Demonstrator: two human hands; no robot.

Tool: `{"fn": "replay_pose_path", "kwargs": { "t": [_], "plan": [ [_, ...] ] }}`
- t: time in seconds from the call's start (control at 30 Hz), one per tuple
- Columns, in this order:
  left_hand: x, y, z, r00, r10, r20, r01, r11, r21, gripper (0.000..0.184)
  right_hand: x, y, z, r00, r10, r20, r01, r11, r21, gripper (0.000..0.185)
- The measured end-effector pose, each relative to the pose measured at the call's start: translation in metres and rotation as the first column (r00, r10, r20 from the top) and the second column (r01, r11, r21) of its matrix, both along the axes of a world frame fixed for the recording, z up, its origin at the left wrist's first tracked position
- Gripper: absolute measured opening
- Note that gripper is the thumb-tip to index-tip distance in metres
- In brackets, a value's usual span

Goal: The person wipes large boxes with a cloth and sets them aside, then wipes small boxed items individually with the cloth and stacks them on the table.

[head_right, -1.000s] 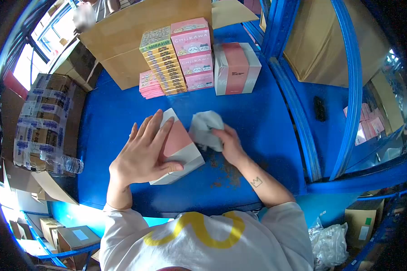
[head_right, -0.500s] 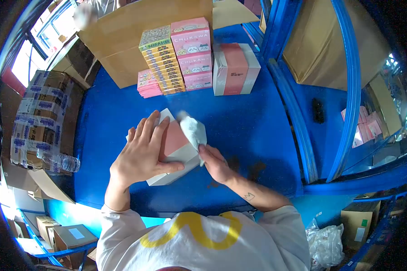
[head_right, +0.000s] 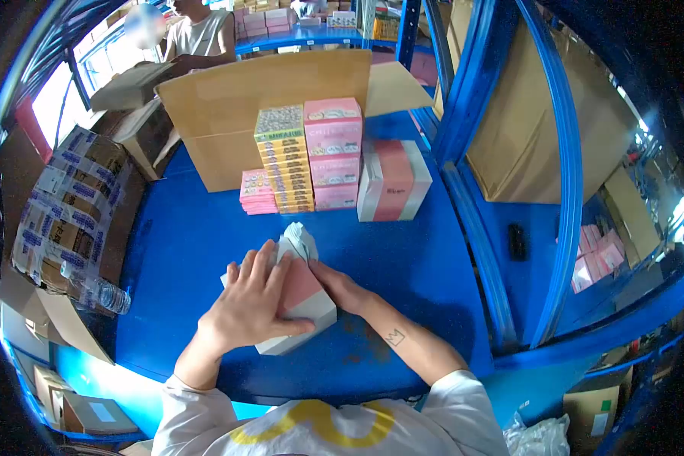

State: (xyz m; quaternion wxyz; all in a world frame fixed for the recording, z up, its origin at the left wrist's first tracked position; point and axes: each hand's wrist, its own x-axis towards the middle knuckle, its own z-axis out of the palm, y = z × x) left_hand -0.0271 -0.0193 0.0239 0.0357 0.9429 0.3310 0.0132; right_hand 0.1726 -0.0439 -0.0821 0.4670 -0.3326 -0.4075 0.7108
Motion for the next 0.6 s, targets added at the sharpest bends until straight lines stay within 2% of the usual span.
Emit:
{"fn": "replay_pose_path", "kwargs": {
  "t": [0.1, 0.17, 0.2, 0.23, 0.3, 0.4, 0.47, 0.5, 0.6],
  "plan": [
    [-0.003, 0.0, -0.009, 0.994, -0.059, 0.095, 0.05, 0.994, 0.101, 0.102, -0.008, 0.004, -0.036, 0.995, -0.054, 0.089, 0.056, 0.998, -0.02, 0.046],
    [0.0, 0.0, -0.012, 0.987, -0.077, 0.141, 0.06, 0.99, 0.124, 0.101, -0.005, -0.01, -0.037, 0.939, -0.113, 0.325, 0.099, 0.993, 0.06, 0.046],
    [0.001, 0.002, -0.009, 0.991, -0.055, 0.126, 0.044, 0.995, 0.088, 0.103, -0.005, -0.024, -0.017, 0.847, -0.164, 0.506, 0.098, 0.983, 0.155, 0.045],
    [0.002, 0.0, -0.006, 0.994, -0.035, 0.103, 0.031, 0.999, 0.043, 0.106, -0.001, -0.035, -0.015, 0.846, -0.154, 0.51, 0.095, 0.986, 0.14, 0.045],
    [0.001, -0.002, -0.004, 0.999, -0.005, 0.05, 0.007, 0.999, -0.043, 0.111, 0.008, -0.057, -0.017, 0.88, -0.173, 0.443, 0.213, 0.976, -0.041, 0.034],
    [-0.002, -0.001, -0.012, 0.994, -0.033, 0.106, 0.03, 0.999, 0.031, 0.108, 0.013, -0.088, -0.012, 0.82, -0.193, 0.539, 0.263, 0.963, -0.055, 0.028],
    [-0.001, -0.001, -0.016, 0.984, -0.081, 0.157, 0.063, 0.991, 0.115, 0.105, 0.008, -0.101, 0.023, 0.651, -0.132, 0.748, 0.223, 0.975, -0.022, 0.027],
    [0.0, -0.002, -0.015, 0.984, -0.087, 0.158, 0.068, 0.991, 0.117, 0.105, 0.008, -0.102, 0.03, 0.649, -0.137, 0.748, 0.228, 0.973, -0.02, 0.027],
    [0.002, -0.002, -0.008, 0.996, -0.034, 0.082, 0.033, 0.999, 0.015, 0.112, 0.005, -0.1, 0.045, 0.762, -0.302, 0.573, 0.264, 0.953, 0.151, 0.027]
  ]
}}
